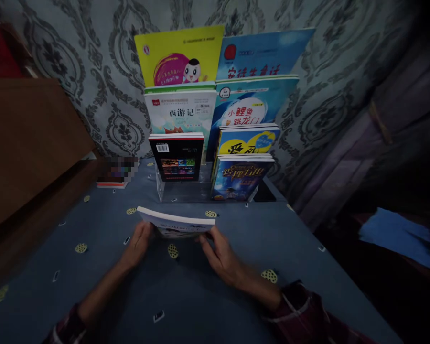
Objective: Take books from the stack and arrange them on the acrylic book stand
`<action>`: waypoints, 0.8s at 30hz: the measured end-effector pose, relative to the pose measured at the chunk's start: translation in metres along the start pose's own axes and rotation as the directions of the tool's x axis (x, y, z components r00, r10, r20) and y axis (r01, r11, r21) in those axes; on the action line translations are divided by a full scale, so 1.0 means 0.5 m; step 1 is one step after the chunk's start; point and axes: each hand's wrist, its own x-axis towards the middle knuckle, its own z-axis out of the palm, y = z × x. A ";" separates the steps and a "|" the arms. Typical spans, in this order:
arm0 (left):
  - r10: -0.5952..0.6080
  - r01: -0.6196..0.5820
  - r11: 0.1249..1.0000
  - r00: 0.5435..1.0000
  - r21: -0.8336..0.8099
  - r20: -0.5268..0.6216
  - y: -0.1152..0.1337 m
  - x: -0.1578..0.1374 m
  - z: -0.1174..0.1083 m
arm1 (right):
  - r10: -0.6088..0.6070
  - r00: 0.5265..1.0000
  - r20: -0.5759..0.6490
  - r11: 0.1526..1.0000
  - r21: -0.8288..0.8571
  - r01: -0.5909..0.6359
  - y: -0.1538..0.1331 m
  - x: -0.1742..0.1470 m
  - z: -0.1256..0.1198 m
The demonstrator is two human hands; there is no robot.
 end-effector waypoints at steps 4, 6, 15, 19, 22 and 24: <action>0.154 -0.222 0.907 0.966 0.359 0.208 0.028 0.001 -0.037 | -0.012 1.000 0.017 0.999 -0.031 0.013 0.002 0.007 -0.003; 0.130 -0.243 0.863 0.954 0.442 0.270 0.039 0.002 -0.050 | -0.026 1.000 0.015 0.998 -0.052 0.026 0.003 0.011 -0.003; 0.133 -0.229 0.901 0.954 0.369 0.268 0.027 0.013 -0.031 | -0.055 0.997 -0.057 0.994 -0.101 0.049 0.025 0.006 0.011; 0.150 -0.220 0.917 0.963 0.333 0.224 0.020 0.011 -0.016 | -0.065 0.995 -0.079 0.990 -0.130 0.054 0.038 -0.004 0.012; 0.153 -0.227 0.927 0.956 0.300 0.251 0.025 0.012 -0.013 | -0.053 0.995 -0.085 0.993 -0.114 0.043 0.045 -0.003 0.010; 0.161 -0.241 0.928 0.947 0.283 0.278 0.028 0.016 -0.012 | -0.065 0.993 -0.094 0.993 -0.105 0.055 0.049 0.000 0.010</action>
